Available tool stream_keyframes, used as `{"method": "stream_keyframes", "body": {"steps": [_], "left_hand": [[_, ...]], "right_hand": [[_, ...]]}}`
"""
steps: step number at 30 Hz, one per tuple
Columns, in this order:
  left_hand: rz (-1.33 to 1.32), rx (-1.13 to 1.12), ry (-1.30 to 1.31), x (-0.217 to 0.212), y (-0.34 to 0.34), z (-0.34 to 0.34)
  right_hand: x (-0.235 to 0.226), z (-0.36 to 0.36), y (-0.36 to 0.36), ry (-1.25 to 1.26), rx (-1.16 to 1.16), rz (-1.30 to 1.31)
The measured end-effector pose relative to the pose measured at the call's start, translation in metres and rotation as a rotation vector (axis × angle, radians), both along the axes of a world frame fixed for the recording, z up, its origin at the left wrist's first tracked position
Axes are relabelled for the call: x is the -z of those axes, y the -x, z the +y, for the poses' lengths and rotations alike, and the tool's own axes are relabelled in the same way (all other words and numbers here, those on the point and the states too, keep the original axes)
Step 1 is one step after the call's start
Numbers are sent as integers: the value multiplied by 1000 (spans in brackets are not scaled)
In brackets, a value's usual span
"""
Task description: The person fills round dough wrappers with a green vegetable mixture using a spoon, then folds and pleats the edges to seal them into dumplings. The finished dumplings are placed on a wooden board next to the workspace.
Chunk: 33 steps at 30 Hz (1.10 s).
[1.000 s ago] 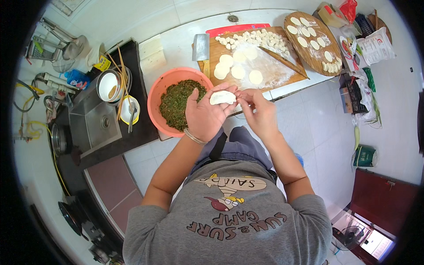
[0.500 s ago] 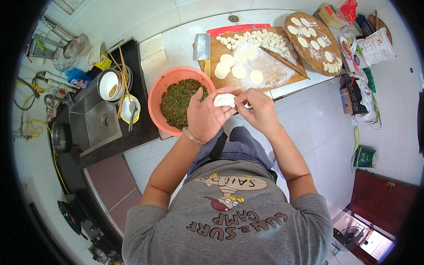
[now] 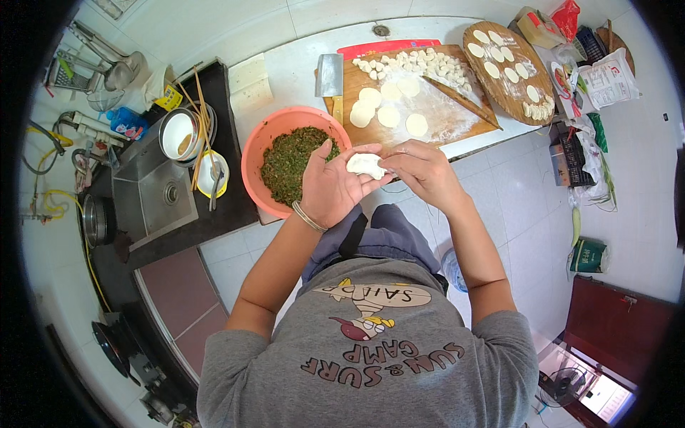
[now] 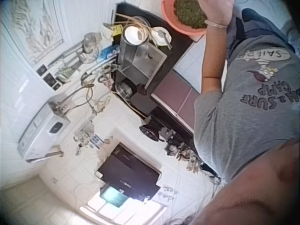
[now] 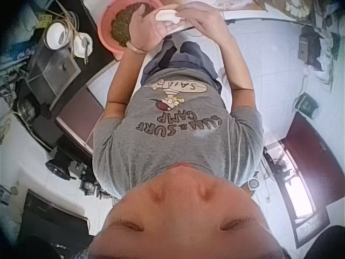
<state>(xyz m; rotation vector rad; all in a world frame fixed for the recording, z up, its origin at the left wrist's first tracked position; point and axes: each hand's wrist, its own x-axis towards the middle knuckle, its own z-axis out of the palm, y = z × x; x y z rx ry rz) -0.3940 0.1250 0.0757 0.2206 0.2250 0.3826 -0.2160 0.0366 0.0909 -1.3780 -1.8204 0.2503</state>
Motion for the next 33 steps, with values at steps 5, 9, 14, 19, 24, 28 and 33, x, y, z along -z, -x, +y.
{"method": "stream_keyframes", "body": {"steps": [5,9,14,19,24,28,33], "left_hand": [[54,9,-46,4,-1,0],[101,18,-59,4,-6,-2],[47,57,-41,7,-3,3],[92,100,-6,-1,-4,3],[91,114,35,3,-5,2],[110,137,-9,6,-6,3],[227,132,-76,5,-14,0]], "right_hand": [[-2,1,8,88,55,27],[3,-1,22,162,234,59],[-11,-2,9,151,127,100],[-5,0,-5,74,-38,24],[-2,1,-2,72,-47,50],[-5,1,5,114,-1,35],[-4,-1,15,203,138,10]]}}
